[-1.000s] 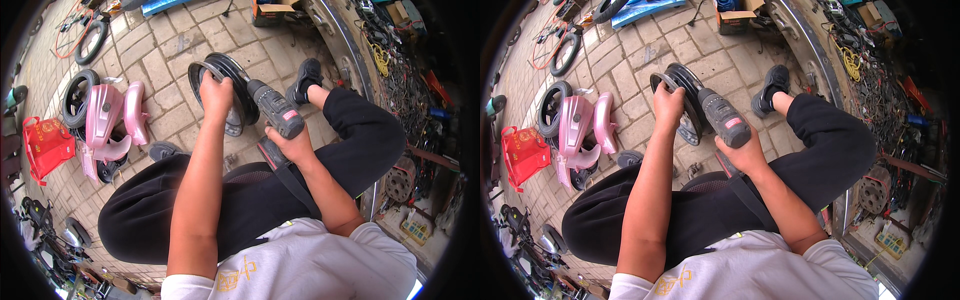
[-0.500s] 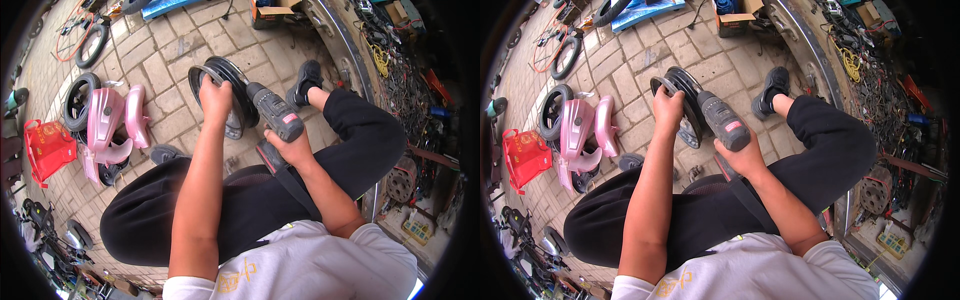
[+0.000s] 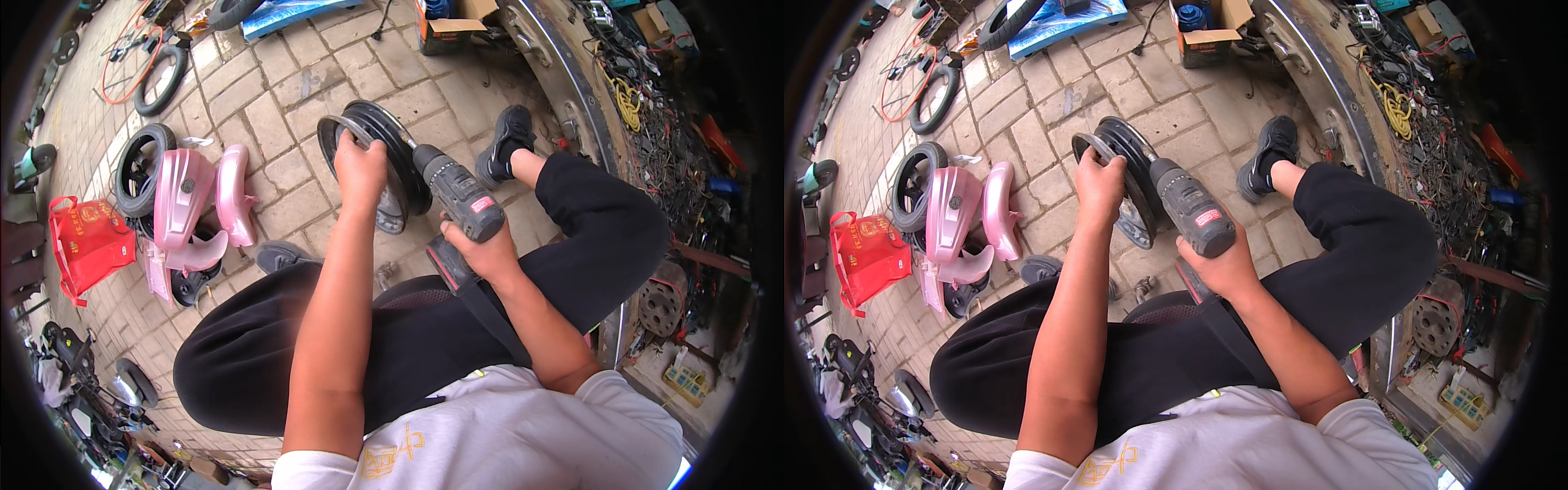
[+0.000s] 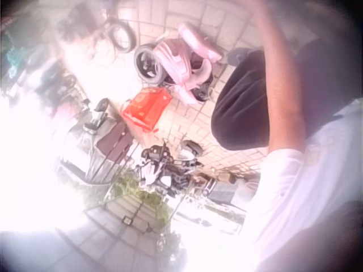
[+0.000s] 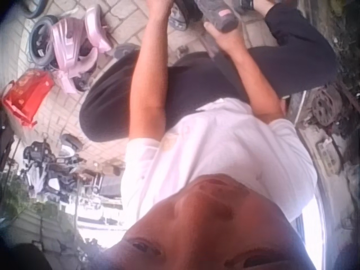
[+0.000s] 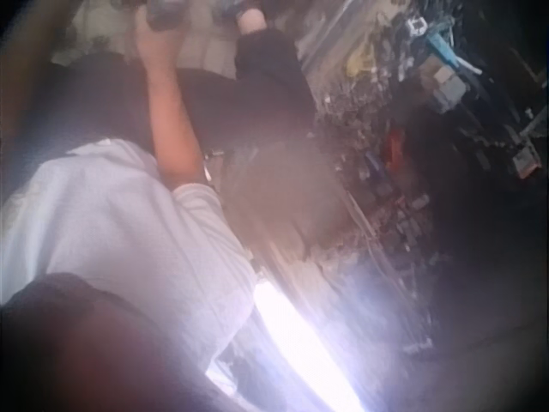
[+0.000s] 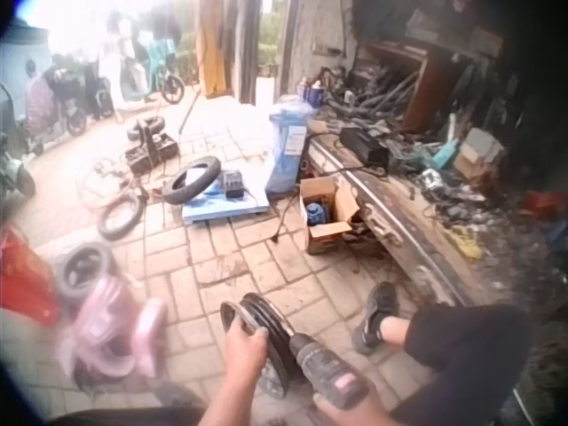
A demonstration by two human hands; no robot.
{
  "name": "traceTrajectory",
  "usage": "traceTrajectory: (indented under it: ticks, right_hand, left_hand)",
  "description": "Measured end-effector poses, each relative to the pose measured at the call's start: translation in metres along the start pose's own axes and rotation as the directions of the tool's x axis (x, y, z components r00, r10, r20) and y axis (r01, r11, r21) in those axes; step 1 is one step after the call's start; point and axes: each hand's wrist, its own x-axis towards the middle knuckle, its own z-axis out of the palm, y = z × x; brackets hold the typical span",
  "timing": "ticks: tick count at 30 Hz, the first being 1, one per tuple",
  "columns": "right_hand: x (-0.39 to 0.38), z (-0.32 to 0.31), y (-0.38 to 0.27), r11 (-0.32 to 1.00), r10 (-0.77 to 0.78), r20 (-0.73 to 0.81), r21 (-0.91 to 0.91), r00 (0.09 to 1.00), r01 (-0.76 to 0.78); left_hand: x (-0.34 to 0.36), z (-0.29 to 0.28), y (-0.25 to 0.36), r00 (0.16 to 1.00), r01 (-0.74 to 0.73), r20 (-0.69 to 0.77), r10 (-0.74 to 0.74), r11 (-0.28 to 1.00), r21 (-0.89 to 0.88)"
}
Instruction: The person uses a cordless drill to make holes in a black wheel rim while seated. They hold the rim steady with one hand and operate the drill with the other, rotating the rim to access different positions.
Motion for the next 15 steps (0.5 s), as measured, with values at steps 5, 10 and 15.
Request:
traceTrajectory:
  ticks: [5, 10, 15]
  right_hand:
    - [0.002, -0.002, 0.001, 0.995, 0.067, -0.023, 0.072, 0.997, -0.066]
    - [0.000, -0.003, -0.001, 1.000, -0.019, 0.009, 0.007, 1.000, 0.018]
    - [0.002, 0.002, -0.002, 1.000, -0.030, 0.027, 0.007, 0.999, 0.030]
  left_hand:
    - [0.002, -0.007, 0.005, 0.999, 0.045, 0.005, -0.045, 0.999, 0.005]
    - [0.006, -0.010, 0.003, 0.989, 0.144, 0.043, -0.142, 0.988, -0.048]
    - [0.009, -0.005, -0.004, 0.996, 0.083, 0.022, -0.082, 0.993, -0.078]
